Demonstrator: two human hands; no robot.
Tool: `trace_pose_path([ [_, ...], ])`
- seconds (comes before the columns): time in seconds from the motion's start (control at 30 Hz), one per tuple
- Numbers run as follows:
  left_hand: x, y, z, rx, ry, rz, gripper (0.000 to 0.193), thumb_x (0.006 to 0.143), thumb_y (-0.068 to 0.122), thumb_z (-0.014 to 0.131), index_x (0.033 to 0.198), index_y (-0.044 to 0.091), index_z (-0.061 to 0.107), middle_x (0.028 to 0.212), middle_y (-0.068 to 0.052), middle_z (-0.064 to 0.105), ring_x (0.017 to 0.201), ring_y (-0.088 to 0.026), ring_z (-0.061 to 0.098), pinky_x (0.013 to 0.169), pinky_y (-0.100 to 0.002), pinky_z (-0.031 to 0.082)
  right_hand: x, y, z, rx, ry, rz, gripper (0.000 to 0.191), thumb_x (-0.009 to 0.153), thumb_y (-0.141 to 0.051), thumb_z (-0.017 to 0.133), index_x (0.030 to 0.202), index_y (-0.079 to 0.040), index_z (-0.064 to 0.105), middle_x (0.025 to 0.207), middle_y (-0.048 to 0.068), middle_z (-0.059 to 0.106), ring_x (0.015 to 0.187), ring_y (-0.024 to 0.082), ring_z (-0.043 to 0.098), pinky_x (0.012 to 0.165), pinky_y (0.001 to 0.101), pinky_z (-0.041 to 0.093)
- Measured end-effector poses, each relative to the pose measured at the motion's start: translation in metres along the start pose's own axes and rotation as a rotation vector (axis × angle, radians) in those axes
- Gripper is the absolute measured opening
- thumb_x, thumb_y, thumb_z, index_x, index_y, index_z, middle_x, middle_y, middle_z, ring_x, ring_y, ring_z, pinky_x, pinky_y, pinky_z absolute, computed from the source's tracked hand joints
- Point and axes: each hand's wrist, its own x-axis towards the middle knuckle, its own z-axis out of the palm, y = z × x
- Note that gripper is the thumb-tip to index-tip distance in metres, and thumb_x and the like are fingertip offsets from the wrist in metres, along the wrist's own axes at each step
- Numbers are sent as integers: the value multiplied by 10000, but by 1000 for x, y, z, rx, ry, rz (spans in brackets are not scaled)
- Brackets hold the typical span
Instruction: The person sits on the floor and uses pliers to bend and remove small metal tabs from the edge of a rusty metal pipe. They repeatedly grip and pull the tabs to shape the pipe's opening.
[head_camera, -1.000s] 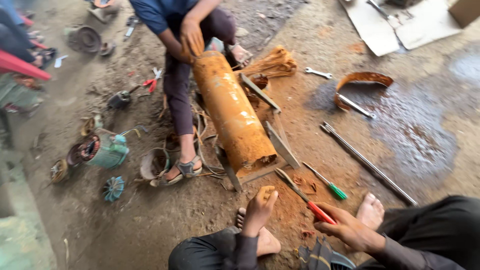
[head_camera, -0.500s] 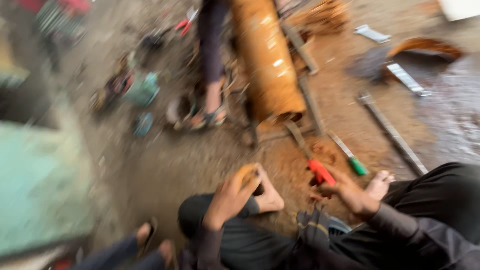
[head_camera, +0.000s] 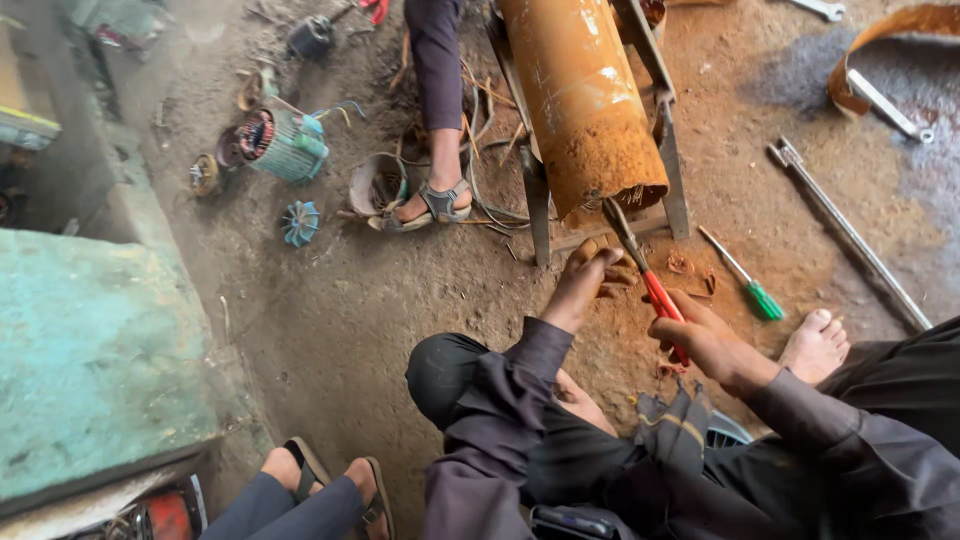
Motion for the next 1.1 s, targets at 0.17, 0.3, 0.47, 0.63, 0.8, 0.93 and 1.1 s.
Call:
trace_pose_path([
  [0.17,10,-22,7,-234,12,22,342,1055,348,518,1281,102,591,1055,-65,753,840,-141,720,678,-295,594,19,3,3,-59,66,-62,512,843,-205,663,1330,-72,576,911,65,642,735,174,626,625,345,526],
  [0.3,15,-36,5,-363,85,54,364,1080,364,566,1244,46,627,1039,-108,736,851,-203,730,732,-344,591,28,12,3,-1,75,-101,584,843,-185,660,1408,-86,544,933,59,644,752,149,613,642,321,516],
  [0.47,1,-50,-2,-254,86,145,409,1069,364,600,1327,47,614,1170,-93,708,1025,-209,716,825,-357,602,14,12,8,41,58,-61,585,863,-202,642,1423,-90,513,919,27,634,719,147,616,613,319,524],
  [0.63,-10,-44,-16,31,154,223,354,1071,414,521,1275,143,626,1133,-67,726,939,-155,747,736,-302,598,-6,-4,14,27,-3,-19,457,922,-235,644,1322,-25,577,883,80,628,738,164,589,639,336,491],
  [0.8,-16,-34,-17,678,374,541,281,1126,397,497,1133,168,660,1020,-32,697,757,-94,722,611,-216,580,-25,-12,15,-49,21,-2,500,876,-272,643,1337,-99,559,894,59,666,735,150,629,639,332,527],
  [0.93,-15,-19,-20,1268,463,955,274,1148,357,464,1041,135,585,1214,-92,602,648,-93,638,500,-216,516,-34,-1,13,-128,18,-91,543,864,-292,646,1351,-71,553,930,78,666,818,173,646,707,351,528],
  [1.1,7,4,-41,1686,340,877,297,1126,324,498,1138,54,621,1032,-136,596,479,-93,509,356,-201,402,-37,25,4,-337,-2,-327,429,878,-282,625,1237,-50,595,1011,157,645,907,272,635,779,400,512],
])
